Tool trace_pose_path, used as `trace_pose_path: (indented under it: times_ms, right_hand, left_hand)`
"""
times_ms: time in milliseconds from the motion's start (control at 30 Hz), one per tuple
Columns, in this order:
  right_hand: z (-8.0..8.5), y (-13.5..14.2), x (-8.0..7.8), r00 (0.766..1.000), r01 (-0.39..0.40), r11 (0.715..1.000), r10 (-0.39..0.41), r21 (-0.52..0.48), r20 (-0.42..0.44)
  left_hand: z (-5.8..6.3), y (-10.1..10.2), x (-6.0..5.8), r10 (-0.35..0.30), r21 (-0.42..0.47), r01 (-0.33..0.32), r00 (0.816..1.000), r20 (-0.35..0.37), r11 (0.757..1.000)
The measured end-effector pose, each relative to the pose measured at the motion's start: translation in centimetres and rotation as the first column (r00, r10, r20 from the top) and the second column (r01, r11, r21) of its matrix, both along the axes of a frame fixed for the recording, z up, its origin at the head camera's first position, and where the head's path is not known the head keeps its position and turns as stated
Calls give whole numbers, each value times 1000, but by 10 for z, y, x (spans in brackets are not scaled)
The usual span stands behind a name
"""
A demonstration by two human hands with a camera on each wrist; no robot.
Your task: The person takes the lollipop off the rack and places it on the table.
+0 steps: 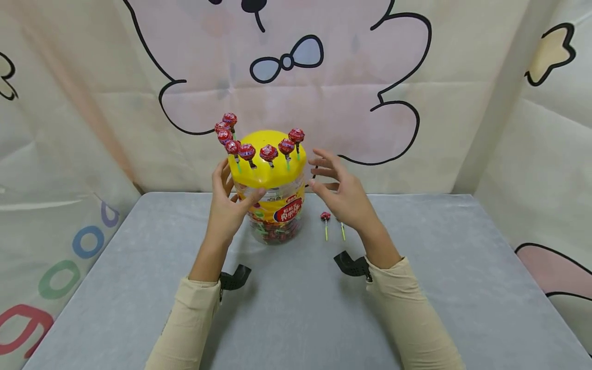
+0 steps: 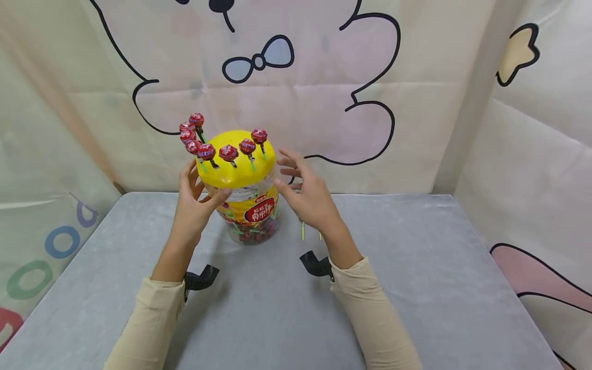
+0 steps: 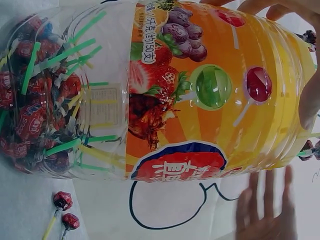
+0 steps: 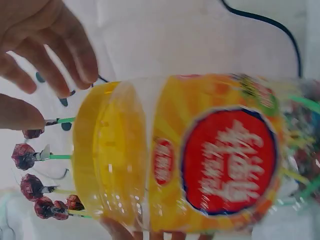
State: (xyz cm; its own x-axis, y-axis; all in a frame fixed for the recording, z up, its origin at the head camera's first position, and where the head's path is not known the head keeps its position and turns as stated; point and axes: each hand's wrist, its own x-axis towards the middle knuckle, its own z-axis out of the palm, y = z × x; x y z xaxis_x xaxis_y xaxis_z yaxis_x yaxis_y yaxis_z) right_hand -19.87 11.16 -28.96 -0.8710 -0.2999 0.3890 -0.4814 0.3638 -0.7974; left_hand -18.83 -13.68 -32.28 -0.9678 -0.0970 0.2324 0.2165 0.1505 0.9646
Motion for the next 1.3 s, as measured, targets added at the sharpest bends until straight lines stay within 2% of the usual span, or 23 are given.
trace_pose_path:
  times_ms: [167, 233, 500, 633, 900, 1300]
  right_hand:
    - [27, -10, -19, 984, 34, 999, -31, 15, -176]
    - [34, -15, -23, 975, 36, 999, -29, 30, -220]
    - [39, -23, -30, 953, 36, 999, -27, 23, -303]
    - [41, -24, -30, 953, 26, 1000, -23, 7, -303]
    - [46, -17, -24, 974, 0, 997, -16, -72, -225]
    - [18, 7, -15, 983, -32, 985, 1, -167, -183]
  left_hand:
    - [-3, 0, 0, 17, 14, -17, 1000, 1, 1000]
    - [-3, 0, 0, 22, 20, -22, 1000, -5, 1000]
    - [-3, 0, -1, 41, 12, -40, 999, -24, 999]
    - [-4, -1, -1, 46, 2, -46, 999, -28, 999]
    - [-6, -1, -2, 36, 14, -36, 999, -36, 999]
    - [-6, -3, -3, 28, 43, -27, 999, -34, 999]
